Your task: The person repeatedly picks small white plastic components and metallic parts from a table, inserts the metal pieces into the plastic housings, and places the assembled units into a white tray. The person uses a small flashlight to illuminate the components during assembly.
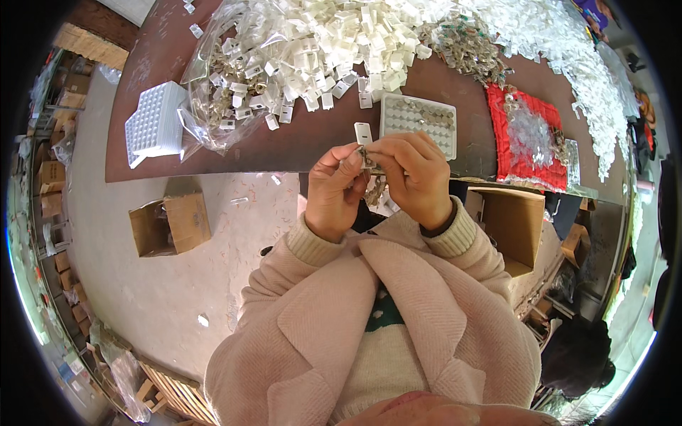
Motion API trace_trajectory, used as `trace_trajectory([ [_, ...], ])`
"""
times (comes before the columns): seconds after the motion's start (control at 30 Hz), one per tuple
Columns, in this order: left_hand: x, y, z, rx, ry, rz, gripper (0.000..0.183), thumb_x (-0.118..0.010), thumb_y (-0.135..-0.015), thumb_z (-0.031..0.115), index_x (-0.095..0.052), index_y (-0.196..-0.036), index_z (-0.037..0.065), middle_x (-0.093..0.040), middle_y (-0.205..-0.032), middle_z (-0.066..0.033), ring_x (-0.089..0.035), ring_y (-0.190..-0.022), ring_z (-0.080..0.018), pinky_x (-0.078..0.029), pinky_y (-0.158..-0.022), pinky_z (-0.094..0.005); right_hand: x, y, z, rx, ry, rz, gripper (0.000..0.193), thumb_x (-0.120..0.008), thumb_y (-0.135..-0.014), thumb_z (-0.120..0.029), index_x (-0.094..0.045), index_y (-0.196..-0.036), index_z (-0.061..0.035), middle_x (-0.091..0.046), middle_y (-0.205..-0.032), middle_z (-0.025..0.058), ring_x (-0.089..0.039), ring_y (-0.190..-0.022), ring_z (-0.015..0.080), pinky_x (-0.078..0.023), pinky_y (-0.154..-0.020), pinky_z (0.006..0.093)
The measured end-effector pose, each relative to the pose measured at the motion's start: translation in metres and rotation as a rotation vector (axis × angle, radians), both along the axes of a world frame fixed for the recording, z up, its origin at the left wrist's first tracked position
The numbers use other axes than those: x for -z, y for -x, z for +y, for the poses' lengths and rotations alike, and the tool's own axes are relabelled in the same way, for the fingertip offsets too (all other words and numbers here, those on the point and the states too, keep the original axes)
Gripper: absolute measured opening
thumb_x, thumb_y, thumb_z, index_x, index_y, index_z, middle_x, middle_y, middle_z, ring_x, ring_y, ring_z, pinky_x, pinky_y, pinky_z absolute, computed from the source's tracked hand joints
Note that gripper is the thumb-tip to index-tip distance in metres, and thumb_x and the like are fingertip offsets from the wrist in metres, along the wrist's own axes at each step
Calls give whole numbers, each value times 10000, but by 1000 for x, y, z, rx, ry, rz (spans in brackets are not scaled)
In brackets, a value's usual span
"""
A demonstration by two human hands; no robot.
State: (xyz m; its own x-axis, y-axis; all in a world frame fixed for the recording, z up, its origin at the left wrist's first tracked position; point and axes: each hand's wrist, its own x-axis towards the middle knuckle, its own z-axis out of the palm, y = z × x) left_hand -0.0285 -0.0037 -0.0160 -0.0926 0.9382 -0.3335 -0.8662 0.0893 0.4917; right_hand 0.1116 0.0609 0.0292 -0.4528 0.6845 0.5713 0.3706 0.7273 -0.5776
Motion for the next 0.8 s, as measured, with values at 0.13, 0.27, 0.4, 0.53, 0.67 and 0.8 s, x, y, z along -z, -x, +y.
trace_trajectory([
  [0.13,6,1,-1,10,-114,-1,95,-680,-953,93,-683,-1047,81,-668,-866,6,-536,-660,-53,-441,-574,-190,2,-2,-7,-45,-25,52,212,-744,-795,-74,-737,-1006,-60,-705,-977,96,-667,-822,259,-490,-736,348],
  [0.27,6,2,-2,32,-98,-70,119,-672,-951,79,-677,-1069,69,-694,-921,-28,-544,-661,-68,-461,-601,-209,1,-6,-10,-37,7,70,206,-712,-865,-108,-729,-1055,-31,-700,-1012,136,-675,-879,256,-503,-766,343],
  [0.4,3,0,-4,105,-141,-161,159,-674,-938,66,-667,-1096,49,-702,-978,-104,-540,-660,-85,-462,-600,-220,2,-6,-3,-24,808,412,255,-638,-982,-162,-680,-1140,33,-698,-1019,83,-643,-895,135,-505,-814,269],
  [0.53,3,-2,-3,139,-123,-120,143,-669,-940,69,-668,-1078,34,-693,-959,-114,-515,-639,-80,-435,-573,-211,6,-6,5,-106,1149,571,182,-697,-937,-87,-679,-1068,38,-707,-920,33,-649,-816,79,-530,-711,210],
  [0.67,6,-3,-3,130,-158,-205,135,-673,-948,89,-681,-1081,66,-658,-886,-14,-491,-634,-70,-388,-546,-205,13,-4,-3,-192,750,670,177,-713,-868,57,-698,-1038,7,-715,-1041,97,-674,-917,129,-552,-760,251],
  [0.8,5,-7,-3,66,-26,-156,176,-681,-957,152,-664,-1103,54,-651,-880,-2,-486,-634,-40,-401,-566,-186,15,-12,1,-347,428,499,305,-739,-754,104,-725,-1032,-18,-703,-1102,140,-694,-977,230,-551,-830,320],
])
